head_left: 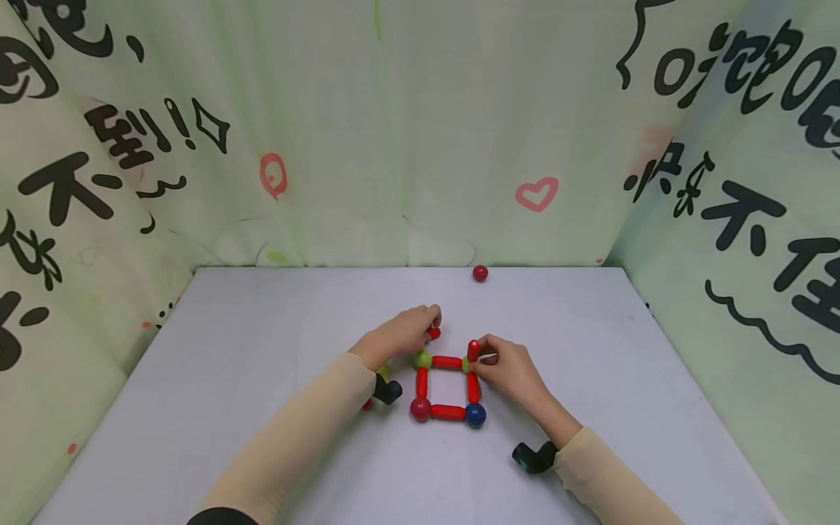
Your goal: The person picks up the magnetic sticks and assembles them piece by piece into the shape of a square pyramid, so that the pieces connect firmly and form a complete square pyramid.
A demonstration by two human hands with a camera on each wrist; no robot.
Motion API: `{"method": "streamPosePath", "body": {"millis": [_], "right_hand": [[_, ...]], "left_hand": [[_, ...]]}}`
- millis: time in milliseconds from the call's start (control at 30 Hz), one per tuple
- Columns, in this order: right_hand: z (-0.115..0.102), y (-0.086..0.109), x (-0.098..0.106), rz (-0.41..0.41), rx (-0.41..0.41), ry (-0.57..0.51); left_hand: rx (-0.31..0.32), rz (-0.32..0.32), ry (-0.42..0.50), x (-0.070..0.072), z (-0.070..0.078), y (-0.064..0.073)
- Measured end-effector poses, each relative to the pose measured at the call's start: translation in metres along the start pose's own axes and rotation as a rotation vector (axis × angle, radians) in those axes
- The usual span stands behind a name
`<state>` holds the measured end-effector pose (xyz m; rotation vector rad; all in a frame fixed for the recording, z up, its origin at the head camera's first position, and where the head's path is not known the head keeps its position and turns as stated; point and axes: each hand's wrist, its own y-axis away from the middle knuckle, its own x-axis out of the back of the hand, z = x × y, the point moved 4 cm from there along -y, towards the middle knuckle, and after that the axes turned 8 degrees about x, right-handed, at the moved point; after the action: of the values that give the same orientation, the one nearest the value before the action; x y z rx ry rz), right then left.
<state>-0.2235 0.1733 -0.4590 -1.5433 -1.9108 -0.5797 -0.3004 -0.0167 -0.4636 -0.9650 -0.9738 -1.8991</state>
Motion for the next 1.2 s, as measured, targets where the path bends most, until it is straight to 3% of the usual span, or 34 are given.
{"method": "streamPosePath", "body": {"millis": [200,400,567,733,1000,1200], "right_hand": [[0.0,0.0,-0.002,0.028,-0.014,0.015],[0.001,-0.005,-0.003,0.034,-0.001,0.014],[0.0,-0.009,-0.003,0.031,-0.012,0.012],[0.0,-0.009,-0.004,0.024,-0.01,0.008],[0.002,-0.007,-0.003,0.014,-0.007,0.02],[0.001,-0.003,-0.003,-0.093,-0.076,0.085]], "left_hand": [[-0.047,0.033,0.184,0.006,-0.008,0.008],[-0.089,0.098,0.321,0.021,-0.009,0.028],[-0.108,0.115,0.437,0.026,-0.01,0.043],[-0.106,0.146,0.462,0.022,-0.01,0.053],[-0.09,0.153,0.419,0.0,-0.02,0.053],[-0.051,0.153,0.366,-0.005,-0.027,0.055]]}}
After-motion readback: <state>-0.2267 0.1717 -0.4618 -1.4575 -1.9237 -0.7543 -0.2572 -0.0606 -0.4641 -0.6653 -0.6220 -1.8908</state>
